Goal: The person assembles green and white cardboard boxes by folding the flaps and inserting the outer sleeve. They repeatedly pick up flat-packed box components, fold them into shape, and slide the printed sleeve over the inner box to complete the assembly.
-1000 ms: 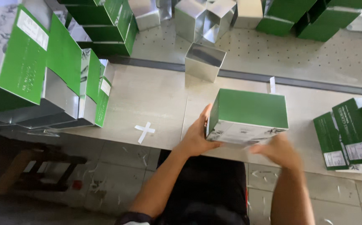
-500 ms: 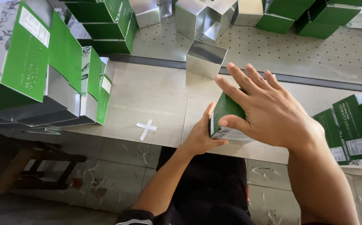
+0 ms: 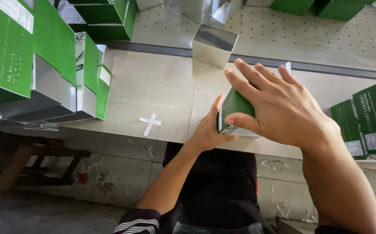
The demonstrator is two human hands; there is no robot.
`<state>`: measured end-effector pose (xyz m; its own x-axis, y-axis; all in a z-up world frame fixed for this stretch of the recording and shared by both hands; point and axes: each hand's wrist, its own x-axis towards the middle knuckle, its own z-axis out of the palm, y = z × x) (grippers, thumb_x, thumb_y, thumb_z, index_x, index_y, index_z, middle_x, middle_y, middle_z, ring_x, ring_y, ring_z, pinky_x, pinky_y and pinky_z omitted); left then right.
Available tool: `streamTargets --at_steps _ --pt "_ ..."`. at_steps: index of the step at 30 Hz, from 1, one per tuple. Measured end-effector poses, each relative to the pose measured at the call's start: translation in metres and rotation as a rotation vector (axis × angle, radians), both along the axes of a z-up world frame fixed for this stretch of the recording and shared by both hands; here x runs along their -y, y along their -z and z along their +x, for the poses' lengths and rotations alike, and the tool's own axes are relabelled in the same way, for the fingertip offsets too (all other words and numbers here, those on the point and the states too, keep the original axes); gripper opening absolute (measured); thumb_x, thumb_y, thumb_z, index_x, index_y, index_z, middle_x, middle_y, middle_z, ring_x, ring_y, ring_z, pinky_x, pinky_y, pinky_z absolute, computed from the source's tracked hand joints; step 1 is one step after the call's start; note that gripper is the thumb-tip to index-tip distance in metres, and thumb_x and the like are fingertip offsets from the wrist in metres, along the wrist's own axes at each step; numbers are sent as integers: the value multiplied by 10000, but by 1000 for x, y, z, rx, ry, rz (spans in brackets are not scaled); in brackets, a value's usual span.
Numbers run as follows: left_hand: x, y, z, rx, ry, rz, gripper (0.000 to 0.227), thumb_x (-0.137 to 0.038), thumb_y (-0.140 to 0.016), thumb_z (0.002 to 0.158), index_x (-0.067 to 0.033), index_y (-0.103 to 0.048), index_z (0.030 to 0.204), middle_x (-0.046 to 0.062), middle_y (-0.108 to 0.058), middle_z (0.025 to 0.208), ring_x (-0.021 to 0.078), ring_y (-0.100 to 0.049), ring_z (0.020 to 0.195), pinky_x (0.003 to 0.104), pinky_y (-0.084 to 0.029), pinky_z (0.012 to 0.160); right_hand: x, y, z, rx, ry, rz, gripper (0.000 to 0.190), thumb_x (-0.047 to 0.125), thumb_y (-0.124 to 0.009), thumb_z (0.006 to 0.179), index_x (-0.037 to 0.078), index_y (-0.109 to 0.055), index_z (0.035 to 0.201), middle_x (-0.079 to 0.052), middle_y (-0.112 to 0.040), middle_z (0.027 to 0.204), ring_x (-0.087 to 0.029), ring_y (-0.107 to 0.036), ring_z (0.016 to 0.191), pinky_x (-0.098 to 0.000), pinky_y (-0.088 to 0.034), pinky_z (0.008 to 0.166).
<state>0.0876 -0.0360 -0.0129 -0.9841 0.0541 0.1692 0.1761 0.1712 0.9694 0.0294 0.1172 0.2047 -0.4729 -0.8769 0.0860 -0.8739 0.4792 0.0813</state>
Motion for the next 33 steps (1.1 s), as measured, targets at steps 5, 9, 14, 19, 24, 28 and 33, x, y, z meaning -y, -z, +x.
streamTargets --at_steps 5,9,14,19,24,28,33 --pt "0 3 -1 -18 -20 -21 1249 -490 -829 716 -87 -75 1626 151 -473 1566 314 -544 1381 438 -478 1060 -3 1 -5 -49 -36 22 893 747 -365 955 127 -333 1597 -172 -342 1653 -372 -432 1384 -587 -373 1002" --pt "0 17 -7 -75 -37 -62 1264 -444 -869 691 -63 -101 1620 163 -310 1669 311 -451 1463 429 -412 1126 -1 -16 -8 351 63 20 1075 790 -237 825 157 22 1655 -150 25 1720 -410 42 1544 -637 -71 1146" --pt "2 -5 0 39 -10 -74 1230 -531 -797 722 -117 -81 1633 152 -494 1565 338 -534 1405 461 -477 1046 12 -6 -3 81 73 38 922 741 -136 972 92 -246 1619 -193 -290 1663 -452 -371 1417 -680 -370 1022" --pt "1 18 -5 -9 -37 -112 1228 -506 -836 720 -89 -123 1628 165 -241 1705 329 -340 1547 460 -384 1174 11 -4 -2 57 66 -8 796 655 -322 1024 72 -367 1565 -171 -435 1601 -418 -508 1303 -644 -422 942" --pt "1 13 -5 8 -34 -106 1243 -444 -880 688 -67 -147 1618 140 -373 1642 282 -467 1465 398 -447 1117 11 -6 0 25 60 -70 702 567 -394 1055 53 -437 1532 -192 -505 1548 -372 -603 1203 -639 -457 895" --pt "0 8 -5 -11 -28 -62 1202 -339 -906 724 -71 -146 1615 150 -402 1621 312 -470 1460 434 -454 1112 7 0 0 -97 22 -113 681 560 -447 1055 57 -475 1513 -196 -533 1529 -361 -640 1158 -558 -492 881" --pt "0 29 -11 -107 -48 -184 1242 -442 -892 742 -6 -120 1612 201 -315 1658 365 -348 1535 494 -382 1205 4 6 1 -174 31 -130 721 627 -451 1072 79 -485 1539 -181 -541 1530 -341 -636 1193 -496 -508 906"
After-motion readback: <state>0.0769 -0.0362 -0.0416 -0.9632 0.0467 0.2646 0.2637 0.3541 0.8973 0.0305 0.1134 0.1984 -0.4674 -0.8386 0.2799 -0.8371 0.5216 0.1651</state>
